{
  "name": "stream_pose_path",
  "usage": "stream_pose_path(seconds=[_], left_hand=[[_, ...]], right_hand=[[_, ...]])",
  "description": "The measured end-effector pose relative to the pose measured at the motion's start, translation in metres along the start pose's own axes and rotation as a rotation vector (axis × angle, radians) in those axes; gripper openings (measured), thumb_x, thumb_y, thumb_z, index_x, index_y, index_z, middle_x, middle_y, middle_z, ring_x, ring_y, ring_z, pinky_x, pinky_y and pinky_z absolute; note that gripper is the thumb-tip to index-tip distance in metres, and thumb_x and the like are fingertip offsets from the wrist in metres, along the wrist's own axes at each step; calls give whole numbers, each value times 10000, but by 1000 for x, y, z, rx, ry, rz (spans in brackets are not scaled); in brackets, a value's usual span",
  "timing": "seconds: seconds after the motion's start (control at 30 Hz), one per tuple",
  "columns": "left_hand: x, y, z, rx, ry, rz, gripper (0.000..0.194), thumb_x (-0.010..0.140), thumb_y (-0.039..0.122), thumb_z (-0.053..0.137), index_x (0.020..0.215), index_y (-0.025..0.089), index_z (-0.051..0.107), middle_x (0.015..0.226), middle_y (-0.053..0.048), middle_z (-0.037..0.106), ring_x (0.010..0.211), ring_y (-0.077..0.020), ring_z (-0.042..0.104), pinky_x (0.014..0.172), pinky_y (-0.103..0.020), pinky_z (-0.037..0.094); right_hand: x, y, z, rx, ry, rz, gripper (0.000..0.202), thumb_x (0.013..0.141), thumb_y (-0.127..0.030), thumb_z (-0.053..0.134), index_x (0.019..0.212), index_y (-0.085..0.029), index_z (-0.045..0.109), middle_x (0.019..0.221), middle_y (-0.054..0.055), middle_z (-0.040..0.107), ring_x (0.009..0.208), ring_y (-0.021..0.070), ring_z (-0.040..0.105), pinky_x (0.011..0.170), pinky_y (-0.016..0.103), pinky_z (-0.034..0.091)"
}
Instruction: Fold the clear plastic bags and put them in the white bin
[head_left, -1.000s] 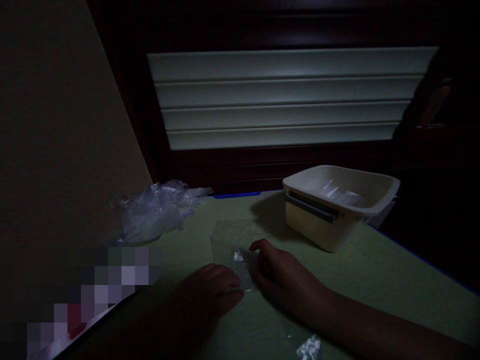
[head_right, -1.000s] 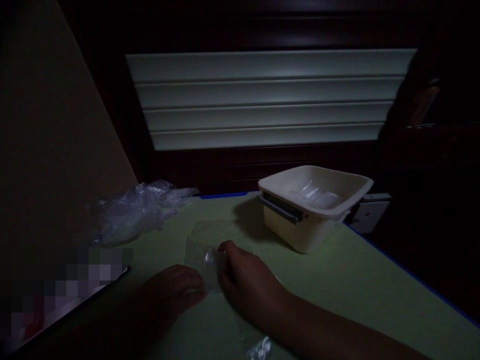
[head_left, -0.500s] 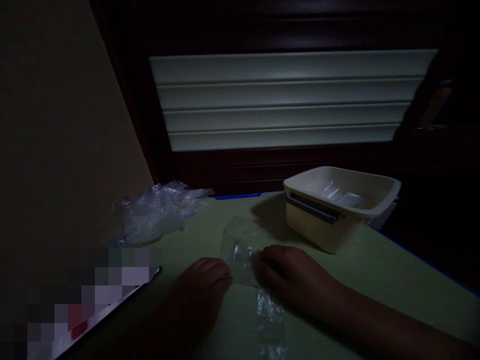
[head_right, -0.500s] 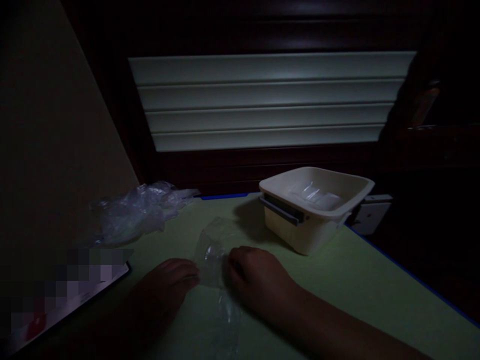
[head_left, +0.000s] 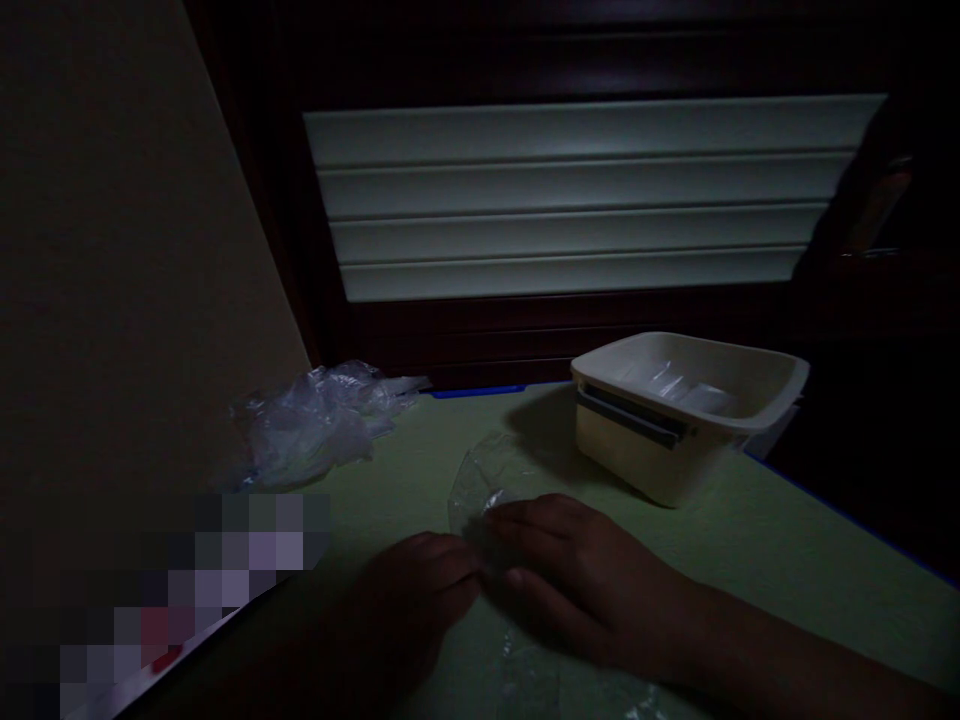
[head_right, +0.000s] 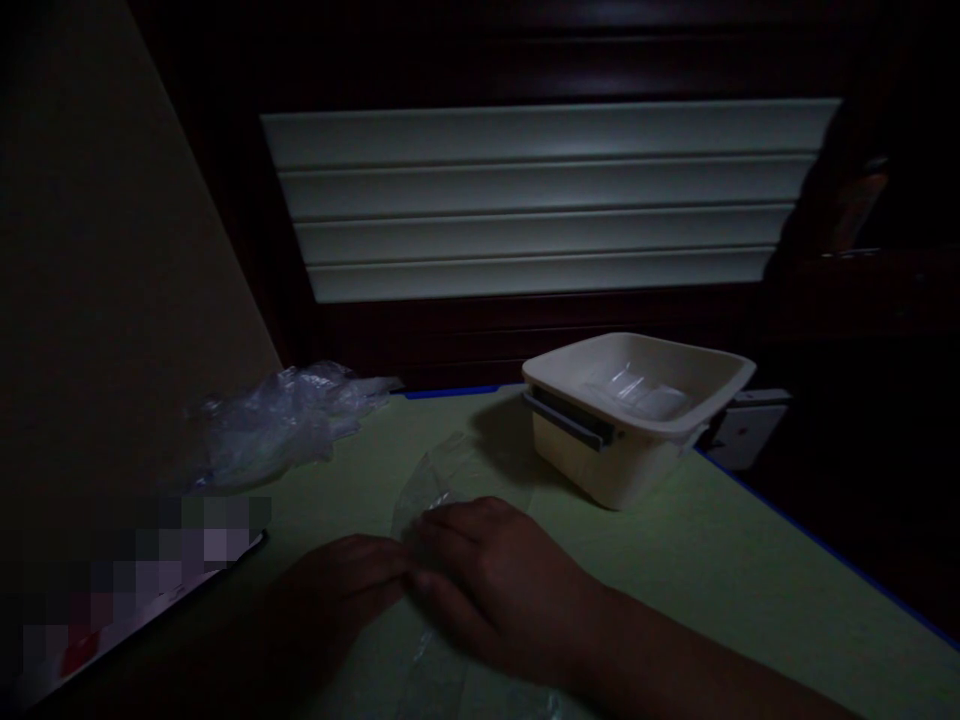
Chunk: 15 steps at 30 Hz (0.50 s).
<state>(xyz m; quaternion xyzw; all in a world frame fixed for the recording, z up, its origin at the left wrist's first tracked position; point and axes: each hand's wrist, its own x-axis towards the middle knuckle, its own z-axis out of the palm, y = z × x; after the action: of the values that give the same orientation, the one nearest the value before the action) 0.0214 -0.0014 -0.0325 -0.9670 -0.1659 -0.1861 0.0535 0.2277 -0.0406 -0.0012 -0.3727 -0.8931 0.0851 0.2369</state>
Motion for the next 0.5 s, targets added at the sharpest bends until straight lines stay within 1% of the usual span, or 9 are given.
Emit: stream_pose_path(seconds=[0.1,0.17,0.23,0.33,0.5], left_hand=[[-1,-2,3,-13,25,8,234,784,50,406,916,137,578,897,-55,659,816,-174,592,745,-285,493],[-1,-2,3,-5,10,-3,228,778,40,418,907,139,578,892,-53,659,823,-172,589,757,-283,487],[-1,-2,2,-5,-2,10,244,753,27,428,914,136,577,904,-54,658,828,-176,587,767,-288,481],[0,-2,-1,-1,6,34,266,726,12,432,915,132,576,902,-57,658,810,-180,587,755,-287,479],[1,0,-5,-6,12,19,314,707,-15,418,931,138,576,918,-53,659,835,-175,585,759,-275,474]], right_hand=[[-2,-4,-1,-14,-142,-35,460,901,-337,392,1279,-84,457,1311,152,483,1209,231,418,1034,372,279],[-4,-5,-1,-9,-236,-13,555,902,-398,384,1346,-65,371,1375,168,403,1273,241,337,1075,388,199],[-5,-5,-1,9,-309,19,608,902,-442,363,1371,-58,322,1407,182,338,1303,246,284,1088,397,154],[-6,-4,-3,30,-353,75,633,903,-469,342,1385,-62,286,1426,181,285,1320,242,240,1094,405,125],[-5,2,-10,-12,-373,163,654,906,-471,329,1390,-40,240,1432,191,248,1330,258,202,1087,445,139]])
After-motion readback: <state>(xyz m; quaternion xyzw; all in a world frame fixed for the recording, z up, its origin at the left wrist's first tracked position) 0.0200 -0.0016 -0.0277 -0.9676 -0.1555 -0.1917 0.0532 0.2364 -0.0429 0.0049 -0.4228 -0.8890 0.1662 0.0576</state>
